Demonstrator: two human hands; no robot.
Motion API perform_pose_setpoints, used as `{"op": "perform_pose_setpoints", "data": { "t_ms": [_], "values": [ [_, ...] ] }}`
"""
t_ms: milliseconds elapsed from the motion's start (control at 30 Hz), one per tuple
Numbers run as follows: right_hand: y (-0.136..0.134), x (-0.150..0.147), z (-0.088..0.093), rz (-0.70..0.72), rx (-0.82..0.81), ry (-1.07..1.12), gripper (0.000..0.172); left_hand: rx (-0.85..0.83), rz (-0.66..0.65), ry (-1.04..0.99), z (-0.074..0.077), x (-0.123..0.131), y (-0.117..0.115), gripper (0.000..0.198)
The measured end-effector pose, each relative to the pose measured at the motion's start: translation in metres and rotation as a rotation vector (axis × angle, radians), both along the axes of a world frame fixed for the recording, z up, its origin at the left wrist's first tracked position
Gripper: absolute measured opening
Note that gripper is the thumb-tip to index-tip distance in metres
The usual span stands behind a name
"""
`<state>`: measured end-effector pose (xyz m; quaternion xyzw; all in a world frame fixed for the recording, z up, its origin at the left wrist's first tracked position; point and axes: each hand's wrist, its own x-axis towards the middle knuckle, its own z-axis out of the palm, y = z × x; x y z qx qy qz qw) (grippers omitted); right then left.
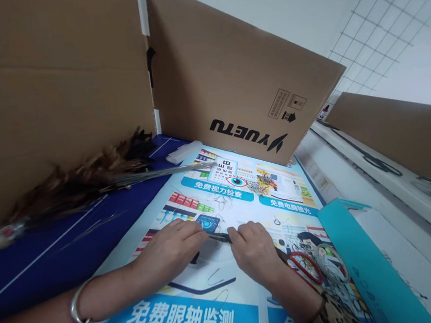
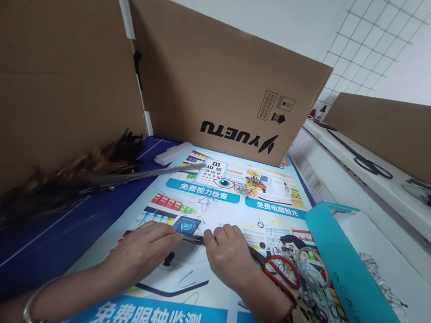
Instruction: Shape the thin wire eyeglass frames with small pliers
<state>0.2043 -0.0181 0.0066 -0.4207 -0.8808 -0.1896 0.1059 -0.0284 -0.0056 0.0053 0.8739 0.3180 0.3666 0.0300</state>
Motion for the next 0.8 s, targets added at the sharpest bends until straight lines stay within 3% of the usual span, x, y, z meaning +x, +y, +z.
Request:
{"op": "perform_pose_setpoints", "data": {
  "t_ms": [333,800],
  "values": [
    [-0.001,0.0,0.001,0.037,-0.041,-0.074,0.023,-0.058,0.043,0.285,-0.016,-0.001,0.007,0.026],
    [-0.003,-0.002,0.006,0.057,-0.108,-0.139,0.017,-0.073,-0.014,0.377,-0.02,-0.001,0.008,0.023]
  ]
}}
